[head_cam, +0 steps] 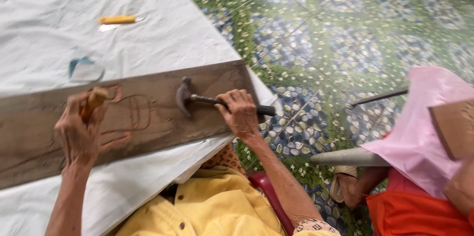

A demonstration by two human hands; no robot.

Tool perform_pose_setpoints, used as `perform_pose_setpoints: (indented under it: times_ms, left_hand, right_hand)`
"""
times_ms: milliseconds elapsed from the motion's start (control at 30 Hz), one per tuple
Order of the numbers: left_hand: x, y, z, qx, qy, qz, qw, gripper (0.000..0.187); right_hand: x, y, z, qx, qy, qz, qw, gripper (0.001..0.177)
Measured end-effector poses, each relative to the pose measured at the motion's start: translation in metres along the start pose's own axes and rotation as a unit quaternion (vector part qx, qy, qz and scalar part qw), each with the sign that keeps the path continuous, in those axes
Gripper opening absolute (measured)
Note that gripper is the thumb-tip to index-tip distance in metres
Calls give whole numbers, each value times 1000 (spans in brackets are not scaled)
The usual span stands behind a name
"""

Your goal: Using a hammer and chisel to carve a decorative outline into a wooden board.

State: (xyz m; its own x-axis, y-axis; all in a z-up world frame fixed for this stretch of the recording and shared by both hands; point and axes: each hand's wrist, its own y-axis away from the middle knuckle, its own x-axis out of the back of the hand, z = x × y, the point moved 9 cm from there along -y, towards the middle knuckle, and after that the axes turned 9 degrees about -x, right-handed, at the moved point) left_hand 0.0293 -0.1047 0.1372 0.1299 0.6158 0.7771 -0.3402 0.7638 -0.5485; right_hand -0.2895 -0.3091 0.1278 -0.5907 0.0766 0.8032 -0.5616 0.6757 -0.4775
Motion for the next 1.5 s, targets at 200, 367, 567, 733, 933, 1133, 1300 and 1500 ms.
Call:
perform_pose_setpoints:
  times_ms: [200, 367, 567, 733, 933, 1133, 1300, 1500]
  left_hand:
    - [31, -55, -4, 154, 421, 204, 870, 30]
    - [-1, -71, -14, 147, 618, 243, 733, 52]
    - [-22, -89, 21, 129, 636, 215, 730, 43]
    - [-22, -94, 29, 99, 642, 202, 733, 38]
    - [-42, -91, 23, 104, 655, 223, 714, 38]
    - [-33, -96, 36, 59, 669, 204, 712, 33]
    - [-33, -96, 44, 64, 688, 190, 698, 27]
    - [-30, -96, 46, 70, 671, 192, 712, 27]
  right_hand:
    - [0, -3, 1, -25, -6, -6, 1000, 19]
    - [-6, 2, 7, -4, 74, 9, 997, 27]
    - [8, -5, -11, -3, 39, 20, 999, 18]
    - [5, -5, -10, -8, 35, 15, 999, 18]
    - [6, -5, -12, -13, 30, 5, 999, 18]
    - [4, -5, -9, -12, 32, 7, 999, 19]
    - [4, -4, -9, -10, 36, 4, 999, 19]
    - [5, -6, -13, -12, 29, 6, 999, 17]
